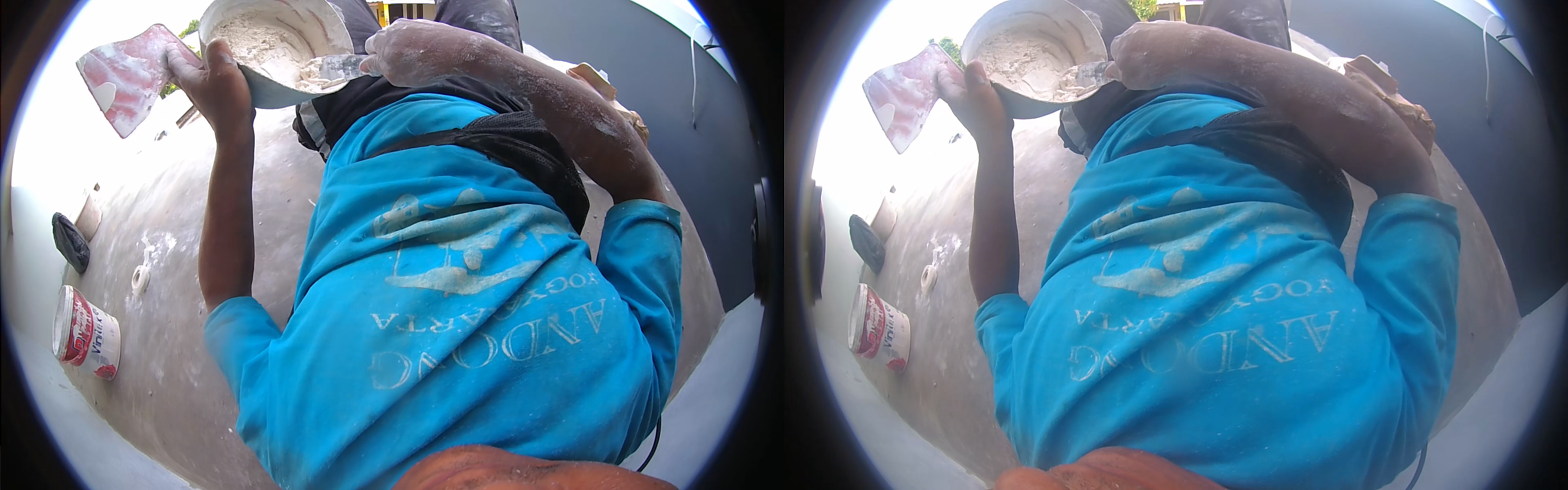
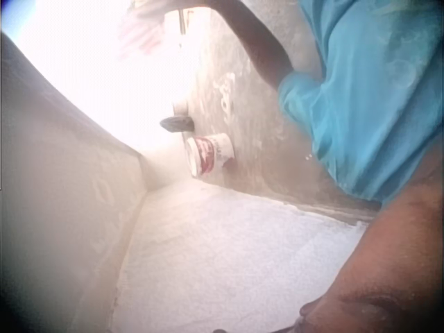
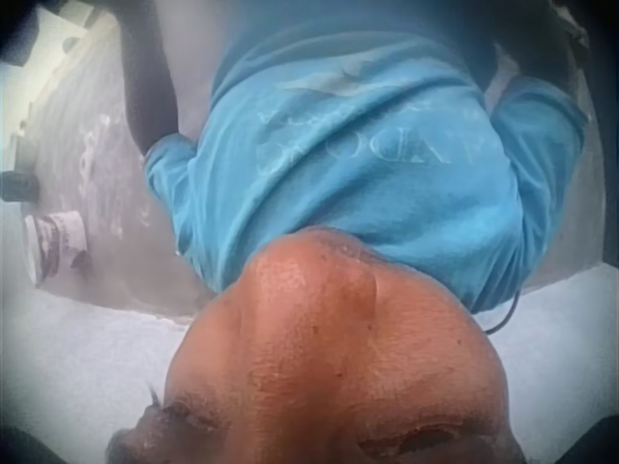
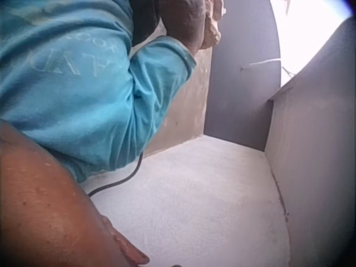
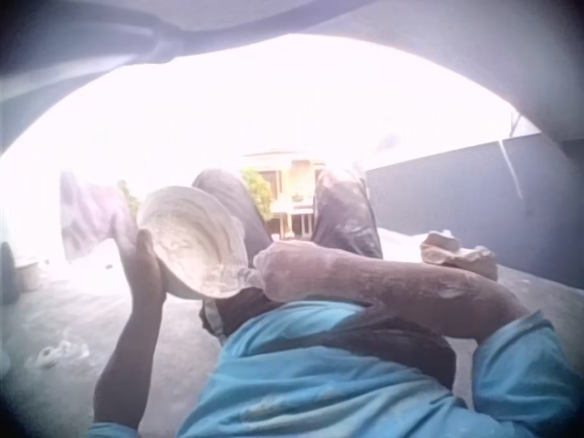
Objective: The person lies on the floor and uses a trowel and hawk to apply and smooth plaster onto a ceiling. They repeatedly scoop plaster from a bucket, transfer it to the hawk, and spread it across the ceiling surface.
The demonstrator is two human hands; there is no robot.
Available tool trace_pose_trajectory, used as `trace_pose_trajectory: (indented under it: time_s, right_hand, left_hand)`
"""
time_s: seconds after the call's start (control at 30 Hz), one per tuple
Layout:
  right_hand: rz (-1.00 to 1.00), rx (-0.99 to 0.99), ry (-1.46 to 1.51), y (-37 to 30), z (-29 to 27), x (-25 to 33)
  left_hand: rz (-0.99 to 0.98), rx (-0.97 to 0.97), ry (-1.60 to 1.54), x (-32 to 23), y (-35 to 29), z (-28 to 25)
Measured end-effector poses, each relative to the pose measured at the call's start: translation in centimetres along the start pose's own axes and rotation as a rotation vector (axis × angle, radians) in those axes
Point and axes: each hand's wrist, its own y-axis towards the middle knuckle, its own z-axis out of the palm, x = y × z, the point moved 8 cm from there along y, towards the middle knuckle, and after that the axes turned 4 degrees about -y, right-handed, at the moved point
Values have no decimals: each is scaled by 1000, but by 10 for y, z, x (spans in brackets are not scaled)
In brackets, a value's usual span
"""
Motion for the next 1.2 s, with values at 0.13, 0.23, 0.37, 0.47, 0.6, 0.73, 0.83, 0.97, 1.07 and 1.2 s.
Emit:
trace_pose_trajectory:
  time_s: [0.13,0.23,0.37,0.47,0.6,0.73,0.83,0.97,1.07,1.2]
  right_hand:
    - [355,317,614,3,9,-9]
    - [363,295,1238,-1,34,-14]
    - [255,411,1631,-1,34,6]
    - [303,499,1851,1,34,23]
    - [72,528,1951,23,55,38]
    - [148,546,1843,35,59,55]
    - [270,482,1621,33,19,66]
    - [291,507,1686,37,11,68]
    - [313,482,1732,38,12,66]
    - [346,497,1770,43,18,63]
  left_hand:
    - [26,-11,36,2,6,-2]
    - [1,-18,20,2,6,-5]
    - [-12,1,10,0,8,-10]
    - [-3,-24,68,4,7,-21]
    - [46,-27,140,-2,2,-34]
    - [92,6,188,-3,-1,-36]
    - [72,-3,251,11,-4,-47]
    - [-64,-54,154,29,-5,-61]
    - [-238,-47,9,78,6,-86]
    - [-539,-76,-84,161,-6,-124]
